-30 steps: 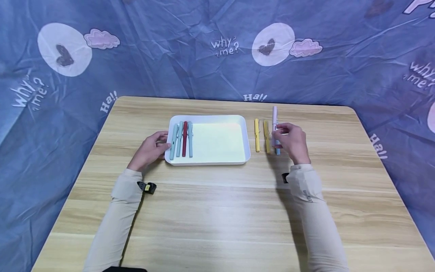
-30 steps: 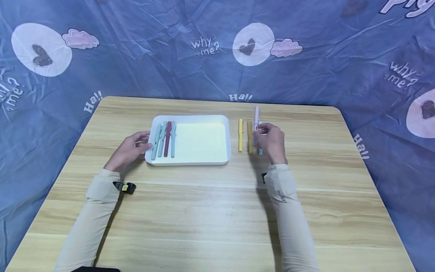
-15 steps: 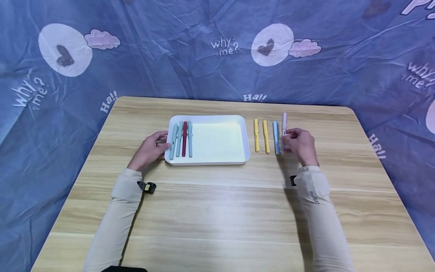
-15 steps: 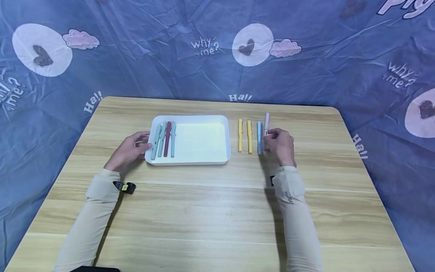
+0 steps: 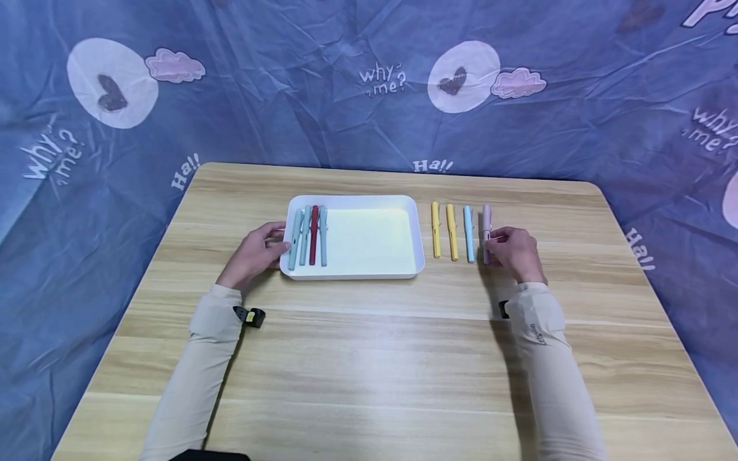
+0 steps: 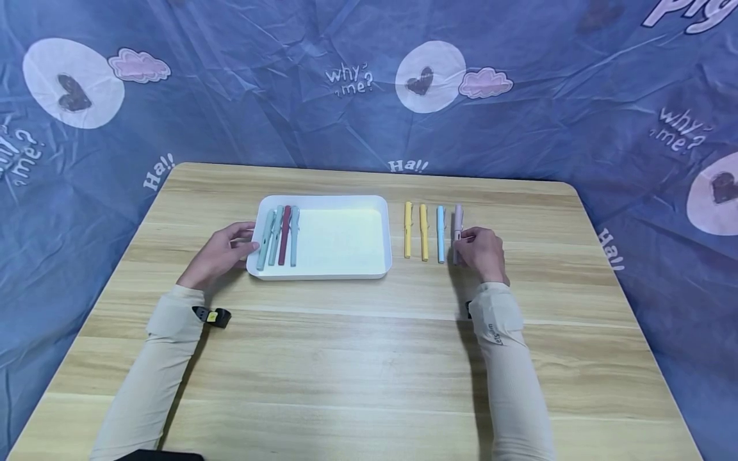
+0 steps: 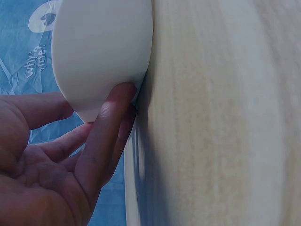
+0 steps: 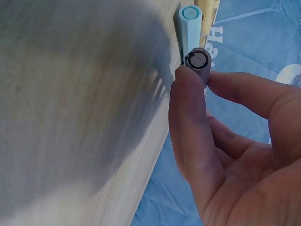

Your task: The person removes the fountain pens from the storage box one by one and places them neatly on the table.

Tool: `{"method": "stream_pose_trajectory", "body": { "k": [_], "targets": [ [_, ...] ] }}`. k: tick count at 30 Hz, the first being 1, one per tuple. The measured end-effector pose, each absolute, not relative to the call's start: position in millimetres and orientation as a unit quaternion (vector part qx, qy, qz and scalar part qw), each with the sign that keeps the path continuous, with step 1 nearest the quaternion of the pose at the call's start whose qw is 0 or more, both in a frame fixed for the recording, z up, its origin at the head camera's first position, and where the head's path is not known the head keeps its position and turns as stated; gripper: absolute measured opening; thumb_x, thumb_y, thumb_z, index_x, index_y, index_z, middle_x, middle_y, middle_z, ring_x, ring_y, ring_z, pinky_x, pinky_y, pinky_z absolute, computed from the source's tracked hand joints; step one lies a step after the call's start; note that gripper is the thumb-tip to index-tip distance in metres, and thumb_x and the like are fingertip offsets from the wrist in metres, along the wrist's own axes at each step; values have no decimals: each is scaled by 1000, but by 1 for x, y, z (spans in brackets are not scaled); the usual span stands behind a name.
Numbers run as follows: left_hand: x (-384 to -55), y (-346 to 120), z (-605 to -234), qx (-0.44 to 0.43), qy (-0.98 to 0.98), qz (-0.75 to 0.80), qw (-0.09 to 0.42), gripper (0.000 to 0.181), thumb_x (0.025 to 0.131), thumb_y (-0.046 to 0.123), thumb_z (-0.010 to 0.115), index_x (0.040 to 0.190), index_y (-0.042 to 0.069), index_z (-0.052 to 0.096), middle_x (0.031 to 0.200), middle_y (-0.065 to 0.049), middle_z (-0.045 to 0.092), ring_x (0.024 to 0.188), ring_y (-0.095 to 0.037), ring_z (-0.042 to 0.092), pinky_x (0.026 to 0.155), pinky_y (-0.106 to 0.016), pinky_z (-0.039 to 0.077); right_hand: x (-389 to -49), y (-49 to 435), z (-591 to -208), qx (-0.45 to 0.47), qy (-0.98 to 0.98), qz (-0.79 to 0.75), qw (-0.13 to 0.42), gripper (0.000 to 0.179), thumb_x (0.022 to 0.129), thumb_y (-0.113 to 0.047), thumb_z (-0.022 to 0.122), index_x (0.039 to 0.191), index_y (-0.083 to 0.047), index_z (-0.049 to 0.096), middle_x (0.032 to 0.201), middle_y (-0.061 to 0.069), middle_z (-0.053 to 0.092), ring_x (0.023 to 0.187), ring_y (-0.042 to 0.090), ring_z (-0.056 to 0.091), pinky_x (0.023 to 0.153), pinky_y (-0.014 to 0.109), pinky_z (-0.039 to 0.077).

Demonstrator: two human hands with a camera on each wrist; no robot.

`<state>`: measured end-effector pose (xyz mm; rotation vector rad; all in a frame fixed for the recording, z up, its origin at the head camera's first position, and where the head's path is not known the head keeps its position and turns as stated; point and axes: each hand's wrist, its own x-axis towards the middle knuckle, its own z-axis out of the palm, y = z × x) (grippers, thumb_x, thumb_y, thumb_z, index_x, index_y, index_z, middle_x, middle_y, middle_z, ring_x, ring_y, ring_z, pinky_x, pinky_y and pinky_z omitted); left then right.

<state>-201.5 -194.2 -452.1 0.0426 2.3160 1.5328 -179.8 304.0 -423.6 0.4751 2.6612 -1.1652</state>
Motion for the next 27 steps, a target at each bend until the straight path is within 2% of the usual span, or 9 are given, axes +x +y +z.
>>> {"method": "stream_pose_trajectory", "body": {
  "k": [9, 19, 27],
  "targets": [
    [-202, -194, -452, 8, 823, 537, 183, 58, 106, 9, 56, 159, -1, 34, 146, -27, 50, 127, -40, 57, 76, -28, 61, -184, 306, -426, 179, 898, -383, 118, 37, 101, -11, 60, 132, 10, 59, 121, 30, 64, 79, 18, 70, 70, 31, 64],
    [-202, -195, -453, 9, 821, 542, 181, 57, 106, 9, 57, 158, -1, 36, 145, -27, 51, 123, -38, 59, 75, -27, 61, -188, 307, -429, 188, 906, -355, 129, 35, 101, -12, 62, 129, 9, 60, 119, 30, 65, 70, 13, 69, 65, 29, 60],
    [-202, -195, -453, 14, 822, 540, 179, 56, 106, 9, 57, 158, -1, 36, 144, -27, 52, 123, -38, 59, 75, -27, 61, -189, 306, -433, 194, 914, -337, 118, 34, 100, -13, 64, 128, 6, 64, 117, 27, 68, 70, 14, 68, 63, 25, 53]
  ]
}}
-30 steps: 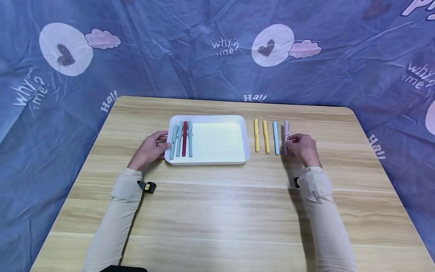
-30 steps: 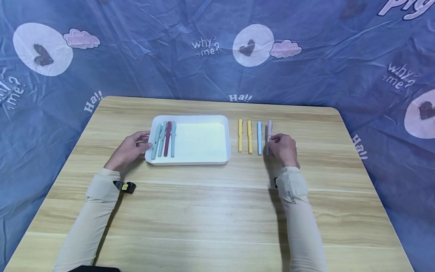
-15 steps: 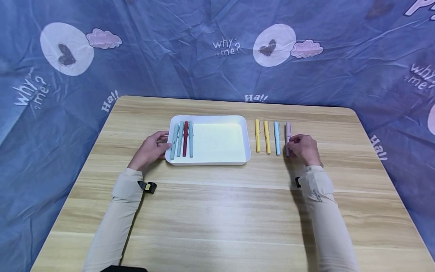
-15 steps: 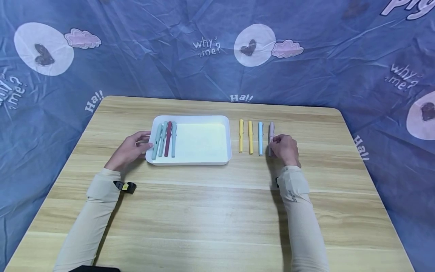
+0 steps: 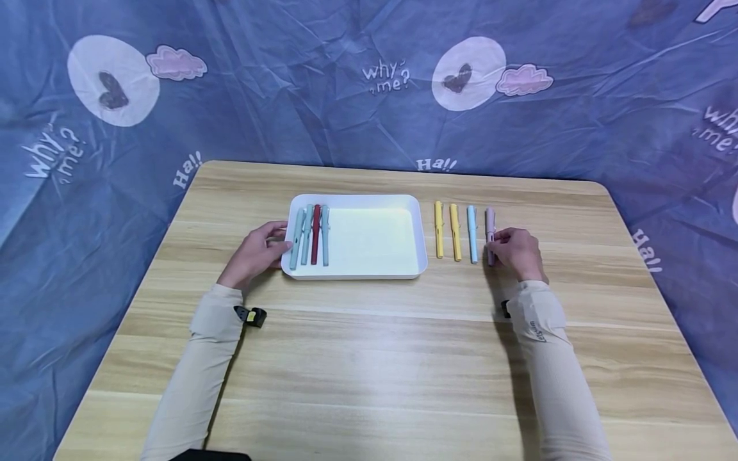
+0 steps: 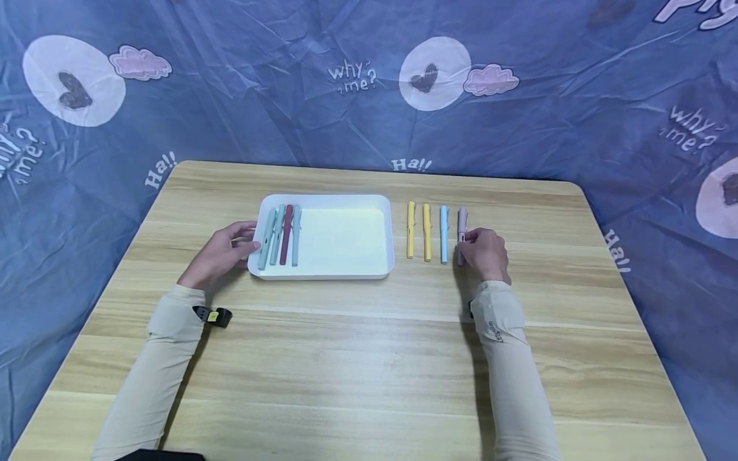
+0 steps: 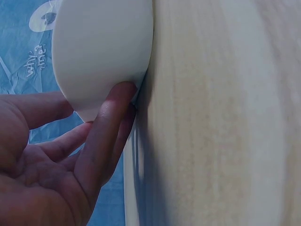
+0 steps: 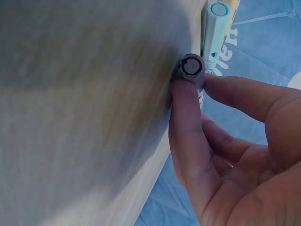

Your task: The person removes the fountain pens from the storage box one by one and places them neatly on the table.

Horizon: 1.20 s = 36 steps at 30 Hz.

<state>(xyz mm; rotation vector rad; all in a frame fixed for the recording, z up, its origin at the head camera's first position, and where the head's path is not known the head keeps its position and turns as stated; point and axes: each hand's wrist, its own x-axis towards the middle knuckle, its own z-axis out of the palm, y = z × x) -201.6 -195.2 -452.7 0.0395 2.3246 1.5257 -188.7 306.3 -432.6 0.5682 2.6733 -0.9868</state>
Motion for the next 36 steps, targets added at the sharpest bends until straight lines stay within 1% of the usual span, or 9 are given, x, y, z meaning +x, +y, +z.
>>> {"method": "stream_pose_trajectory", "body": {
  "k": [3, 11, 20, 27, 32, 36],
  "targets": [
    [-201, -196, -453, 15, 822, 540, 180, 56, 107, 8, 57, 158, -1, 36, 144, -27, 52, 123, -39, 59, 75, -26, 61, -189, 306, -434, 192, 915, -338, 109, 34, 100, -13, 65, 128, 6, 63, 117, 28, 67, 71, 15, 69, 62, 24, 54],
    [-201, -195, -453, 10, 819, 543, 184, 59, 107, 10, 58, 159, 1, 35, 146, -26, 50, 124, -39, 58, 76, -27, 61, -189, 305, -437, 197, 914, -343, 92, 33, 100, -14, 68, 126, 6, 63, 114, 23, 65, 79, 19, 67, 59, 22, 56],
    [-201, -195, -452, 11, 820, 543, 181, 58, 106, 10, 58, 159, 1, 35, 146, -26, 51, 124, -40, 58, 76, -27, 61, -189, 305, -438, 191, 919, -335, 83, 31, 99, -15, 70, 122, 5, 64, 109, 22, 68, 76, 17, 67, 56, 20, 52],
    [-201, -195, -452, 8, 821, 541, 183, 58, 106, 10, 58, 160, 2, 35, 147, -25, 50, 125, -39, 58, 76, -27, 61, -189, 306, -437, 183, 921, -331, 86, 33, 99, -18, 71, 122, 5, 64, 107, 21, 69, 75, 17, 67, 58, 22, 50],
    [-200, -195, -451, 7, 821, 541, 183, 59, 106, 11, 58, 160, 2, 35, 147, -25, 50, 125, -39, 58, 76, -28, 61, -188, 309, -437, 177, 922, -332, 89, 36, 99, -20, 71, 123, 5, 63, 110, 22, 70, 71, 12, 66, 61, 24, 50],
    [-201, -195, -451, 8, 822, 539, 183, 59, 107, 11, 58, 160, 1, 34, 147, -25, 50, 125, -39, 58, 77, -28, 61, -187, 311, -437, 175, 924, -327, 88, 37, 100, -22, 71, 125, 5, 63, 114, 23, 69, 71, 11, 66, 63, 26, 49]
  ]
}}
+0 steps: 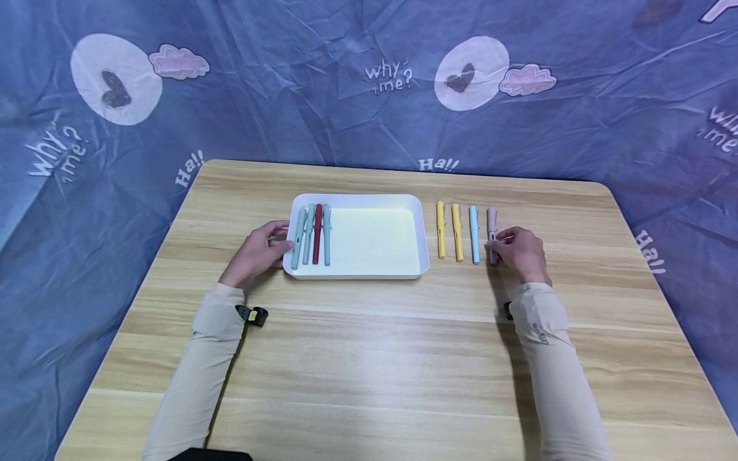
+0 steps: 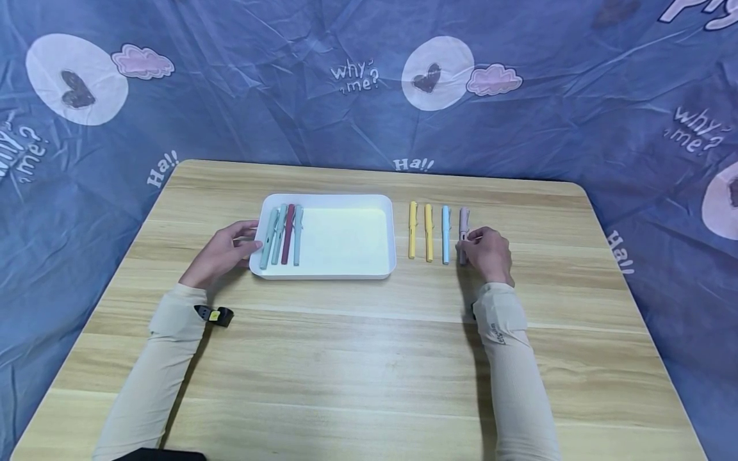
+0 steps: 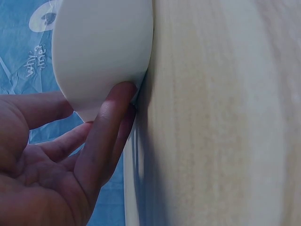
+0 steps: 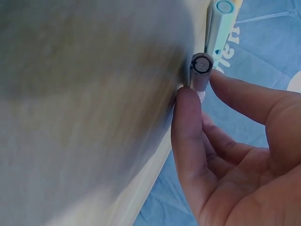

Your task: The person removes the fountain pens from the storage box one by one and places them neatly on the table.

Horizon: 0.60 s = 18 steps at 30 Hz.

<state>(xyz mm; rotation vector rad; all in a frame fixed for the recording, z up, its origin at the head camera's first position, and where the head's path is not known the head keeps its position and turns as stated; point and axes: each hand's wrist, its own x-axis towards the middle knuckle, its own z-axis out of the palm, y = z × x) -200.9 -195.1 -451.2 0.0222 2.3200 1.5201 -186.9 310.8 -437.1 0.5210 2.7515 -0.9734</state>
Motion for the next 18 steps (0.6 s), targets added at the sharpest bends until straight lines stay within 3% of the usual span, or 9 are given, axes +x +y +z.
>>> {"method": "stream_pose_trajectory", "body": {
  "k": [5, 10, 18],
  "targets": [
    [-201, -195, -451, 7, 824, 536, 183, 59, 107, 11, 57, 160, 1, 34, 147, -25, 50, 125, -39, 58, 78, -29, 61, -186, 310, -433, 185, 921, -331, 89, 42, 102, -24, 68, 131, 5, 61, 120, 25, 66, 82, 21, 68, 65, 28, 52],
    [-201, -195, -452, 8, 826, 533, 183, 58, 107, 11, 57, 160, 1, 34, 146, -25, 50, 126, -39, 58, 78, -29, 61, -185, 310, -429, 186, 923, -326, 82, 47, 102, -28, 62, 137, 4, 59, 128, 28, 64, 99, 33, 64, 76, 36, 51],
    [-201, -196, -452, 12, 827, 533, 180, 58, 106, 11, 57, 159, 0, 35, 146, -26, 51, 125, -39, 58, 77, -29, 61, -182, 308, -423, 169, 923, -337, 79, 55, 104, -30, 60, 145, 6, 51, 132, 29, 61, 105, 36, 64, 80, 39, 52]
  ]
}}
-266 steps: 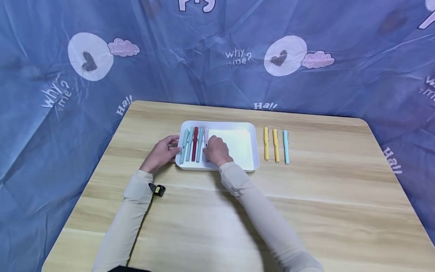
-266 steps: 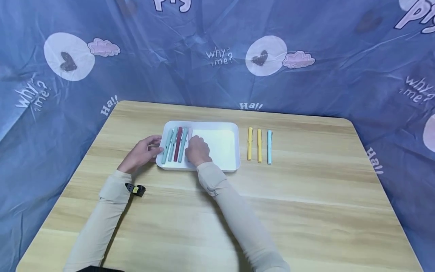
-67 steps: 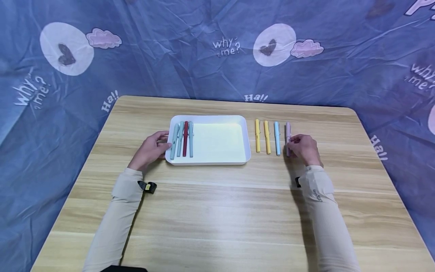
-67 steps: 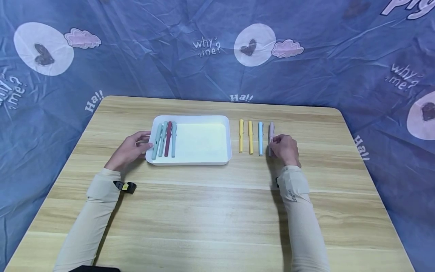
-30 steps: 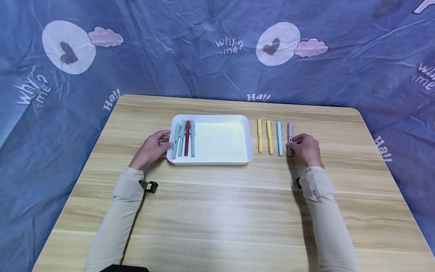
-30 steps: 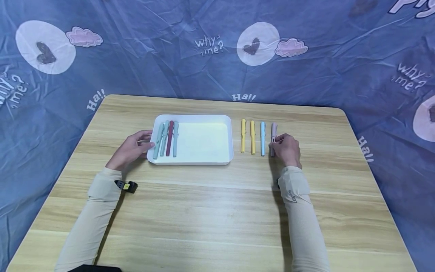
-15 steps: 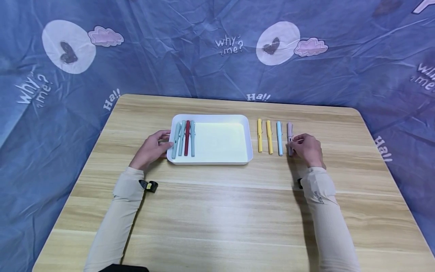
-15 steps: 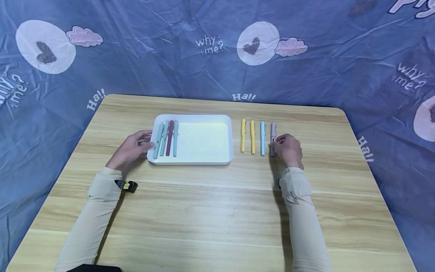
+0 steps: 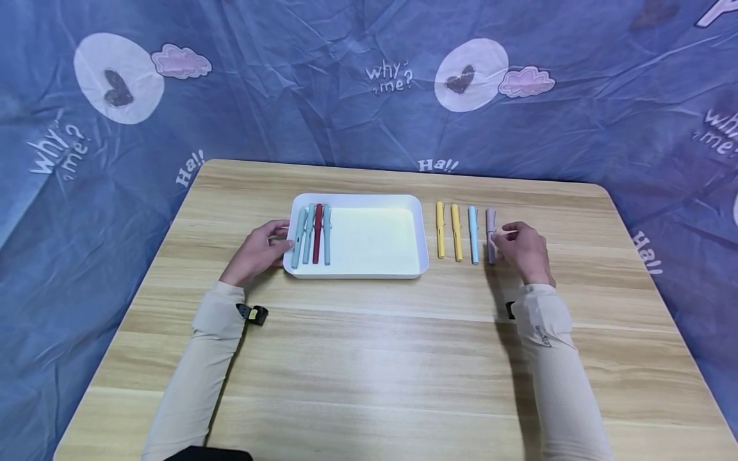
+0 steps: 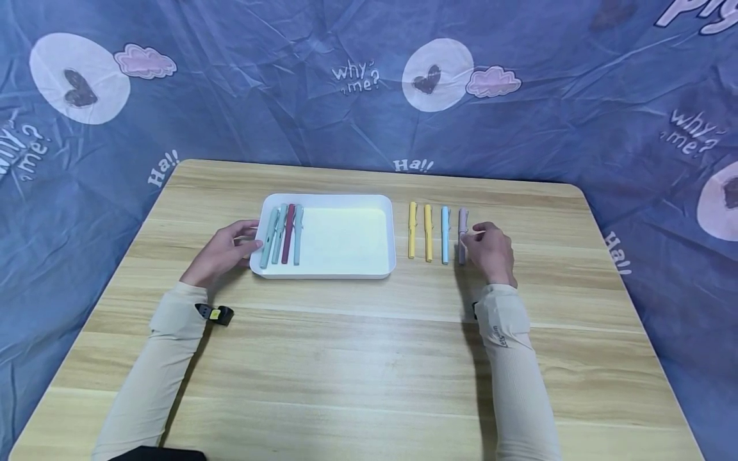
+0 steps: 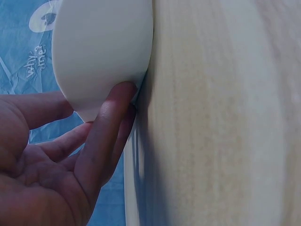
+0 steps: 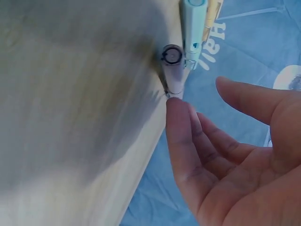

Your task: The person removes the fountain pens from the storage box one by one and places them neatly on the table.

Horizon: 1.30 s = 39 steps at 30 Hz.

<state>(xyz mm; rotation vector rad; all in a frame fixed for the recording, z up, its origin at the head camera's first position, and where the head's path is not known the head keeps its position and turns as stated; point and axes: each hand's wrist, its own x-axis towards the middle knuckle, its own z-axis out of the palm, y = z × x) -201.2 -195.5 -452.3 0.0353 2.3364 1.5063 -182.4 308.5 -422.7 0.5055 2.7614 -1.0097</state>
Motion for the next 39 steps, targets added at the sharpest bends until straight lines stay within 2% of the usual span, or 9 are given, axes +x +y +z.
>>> {"method": "stream_pose_trajectory", "body": {
  "k": [4, 9, 17, 25, 33, 39],
  "targets": [
    [-202, -195, -452, 12, 827, 532, 181, 58, 107, 11, 57, 159, 0, 35, 146, -26, 51, 125, -39, 58, 78, -29, 61, -181, 306, -419, 137, 926, -344, 68, 60, 105, -28, 59, 151, 8, 44, 135, 31, 60, 120, 43, 60, 93, 50, 53],
    [-201, -195, -452, 12, 826, 533, 181, 57, 107, 10, 56, 159, 0, 35, 146, -26, 50, 127, -40, 57, 77, -28, 61, -182, 301, -413, 104, 925, -358, 74, 66, 106, -25, 58, 157, 8, 32, 148, 35, 47, 135, 51, 48, 108, 62, 45],
    [-202, -196, -454, 13, 827, 533, 181, 57, 107, 10, 57, 159, 0, 35, 146, -27, 50, 126, -40, 57, 76, -28, 61, -184, 287, -406, 34, 938, -340, 62, 73, 105, -24, 63, 159, 8, 26, 156, 36, 36, 138, 55, 42, 109, 66, 41],
    [-202, -195, -453, 11, 827, 532, 180, 58, 107, 10, 57, 159, 0, 35, 146, -26, 50, 126, -40, 58, 77, -29, 62, -187, 271, -403, -10, 945, -321, 63, 81, 104, -25, 67, 163, 4, 20, 164, 32, 25, 150, 50, 22, 122, 62, 24],
    [-202, -196, -453, 10, 828, 530, 181, 57, 107, 11, 56, 159, 1, 35, 147, -26, 50, 127, -40, 58, 78, -30, 62, -188, 253, -409, -63, 944, -321, 36, 81, 104, -26, 66, 164, 1, 19, 168, 31, 12, 153, 51, 11, 124, 64, 14],
    [-202, -196, -452, 6, 826, 532, 184, 58, 107, 12, 56, 160, 1, 34, 148, -26, 49, 129, -39, 57, 80, -31, 62, -192, 235, -412, -108, 941, -320, 7, 75, 105, -24, 66, 163, 1, 25, 169, 29, 12, 155, 47, 12, 125, 62, 1]
  ]
}}
